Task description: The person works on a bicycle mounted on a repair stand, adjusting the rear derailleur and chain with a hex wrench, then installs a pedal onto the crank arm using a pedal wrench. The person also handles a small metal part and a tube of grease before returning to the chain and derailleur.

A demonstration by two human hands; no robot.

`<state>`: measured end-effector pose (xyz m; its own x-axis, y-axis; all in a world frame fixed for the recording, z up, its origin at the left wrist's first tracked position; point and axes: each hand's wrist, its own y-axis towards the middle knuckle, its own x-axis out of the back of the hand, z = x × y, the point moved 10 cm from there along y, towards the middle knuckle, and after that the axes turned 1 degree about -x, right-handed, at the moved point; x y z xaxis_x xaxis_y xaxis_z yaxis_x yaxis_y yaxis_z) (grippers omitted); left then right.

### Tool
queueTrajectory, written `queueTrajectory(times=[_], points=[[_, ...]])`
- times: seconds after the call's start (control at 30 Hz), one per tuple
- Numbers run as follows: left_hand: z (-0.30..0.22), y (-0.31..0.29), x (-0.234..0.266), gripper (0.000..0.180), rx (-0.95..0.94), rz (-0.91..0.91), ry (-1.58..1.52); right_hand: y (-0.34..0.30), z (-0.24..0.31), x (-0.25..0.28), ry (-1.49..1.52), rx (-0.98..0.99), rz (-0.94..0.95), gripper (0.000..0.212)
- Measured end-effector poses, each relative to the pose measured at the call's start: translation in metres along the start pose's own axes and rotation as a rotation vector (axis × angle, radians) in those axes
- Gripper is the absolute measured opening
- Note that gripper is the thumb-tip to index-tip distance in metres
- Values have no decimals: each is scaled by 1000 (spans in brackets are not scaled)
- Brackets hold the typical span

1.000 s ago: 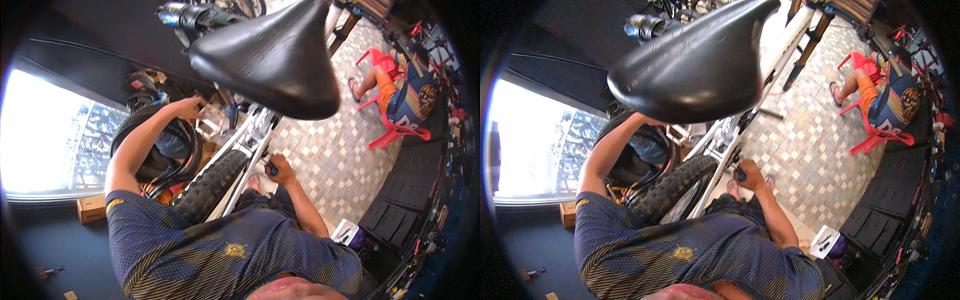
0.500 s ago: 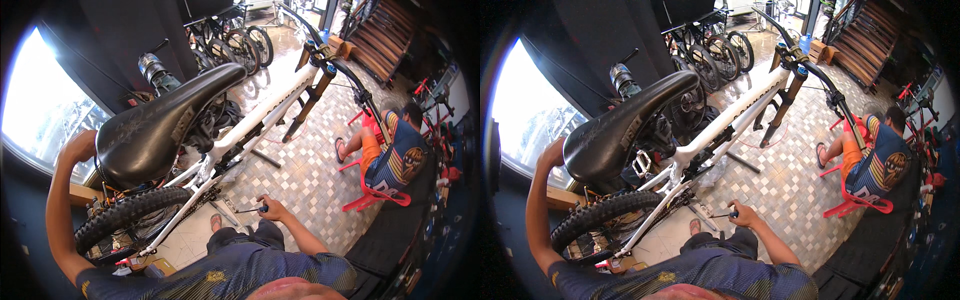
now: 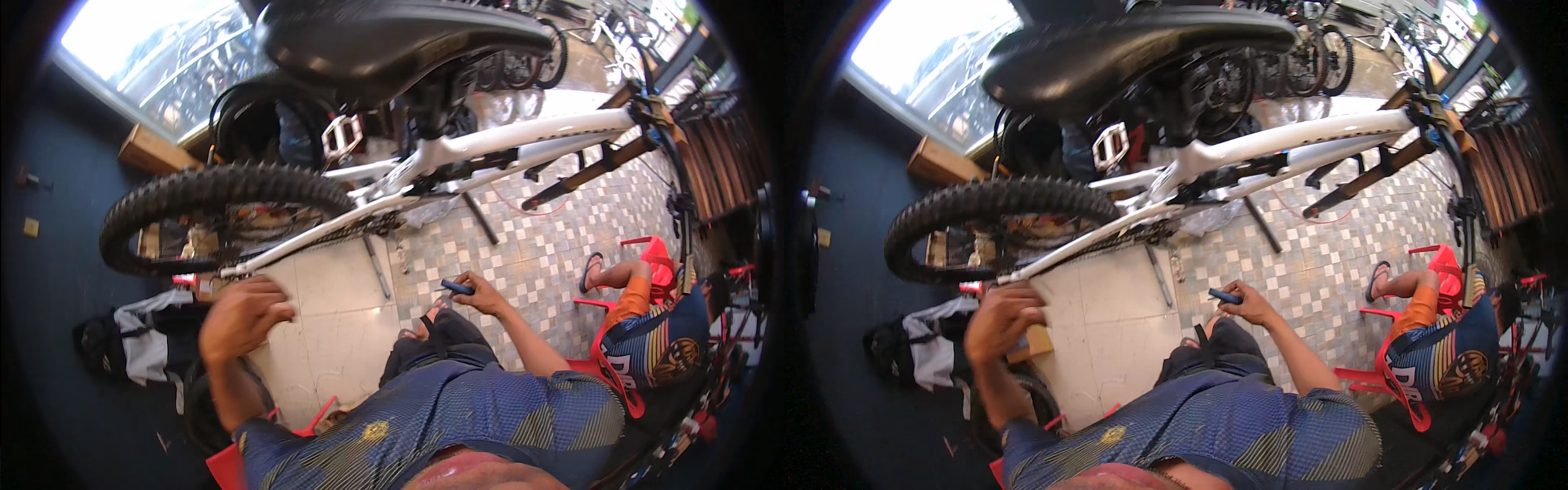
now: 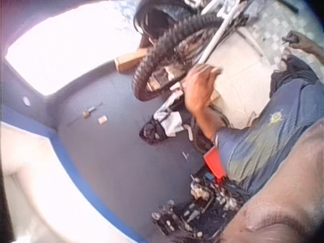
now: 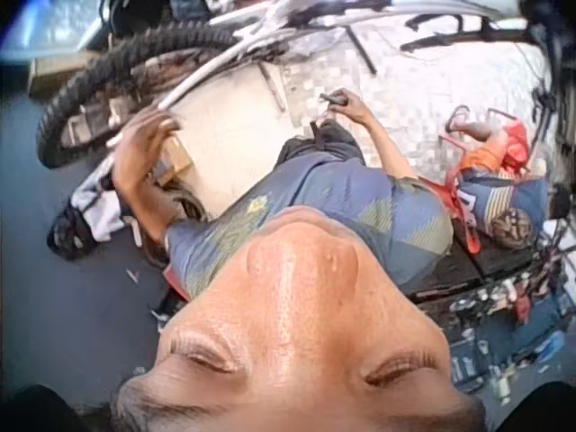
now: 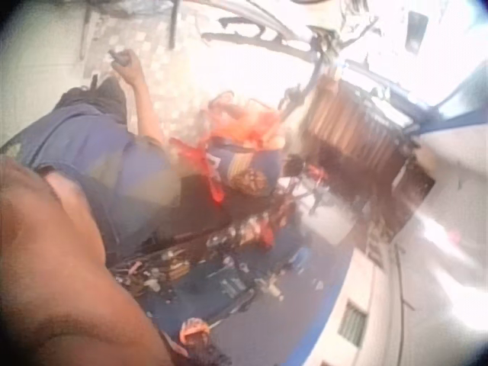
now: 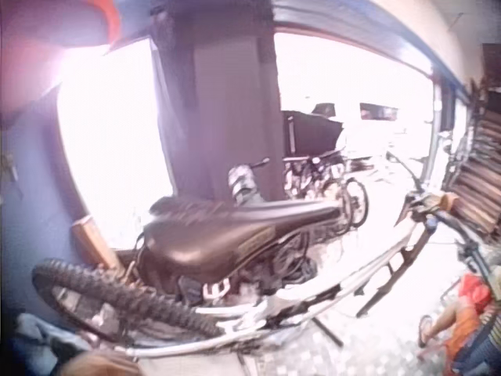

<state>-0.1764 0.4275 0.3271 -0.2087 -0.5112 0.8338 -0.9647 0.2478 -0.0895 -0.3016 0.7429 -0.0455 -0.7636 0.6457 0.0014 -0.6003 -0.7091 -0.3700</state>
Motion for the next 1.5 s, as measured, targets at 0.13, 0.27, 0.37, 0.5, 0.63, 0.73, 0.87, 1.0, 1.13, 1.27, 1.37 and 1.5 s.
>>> queueTrajectory(times=[0.13, 0.27, 0.37, 0.5, 0.63, 0.73, 0.87, 1.0, 1.13, 1.27, 1.37, 1.5], points=[[67, 10, -133, 29, 102, 34, -395, 5, -8, -9, 146, -106, 75, 39], [143, 33, -266, 45, 353, -63, -723, 20, -17, -6, 41, -197, 81, 36], [198, 53, -370, 72, 521, -272, -917, 44, -52, 7, 149, -231, 72, 36], [256, 106, -469, 93, 559, -493, -828, 99, -108, 2, 695, -116, 163, 43], [287, 150, -503, 96, 466, -640, -738, 176, -199, 8, 869, -340, 209, 60], [315, 173, -514, 89, 306, -761, -1133, 228, -259, 39, 116, -511, 136, 59], [347, 183, -512, 55, 54, -869, -1199, 311, -242, 85, -900, 31, -61, 50], [336, 196, -491, 53, -193, -948, -1067, 358, -193, 93, -899, 385, -196, 37], [355, 201, -488, 43, -114, -996, -986, 337, -119, 70, -715, 742, -236, 38], [354, 214, -483, 42, -188, -1119, -1007, 349, -90, 38, -771, 653, -65, 39], [345, 220, -478, 39, -177, -1139, -1022, 365, -81, 11, -842, 604, 104, 44], [346, 218, -484, 37, -121, -1183, -1025, 363, -70, -3, -876, 595, 154, 50]])
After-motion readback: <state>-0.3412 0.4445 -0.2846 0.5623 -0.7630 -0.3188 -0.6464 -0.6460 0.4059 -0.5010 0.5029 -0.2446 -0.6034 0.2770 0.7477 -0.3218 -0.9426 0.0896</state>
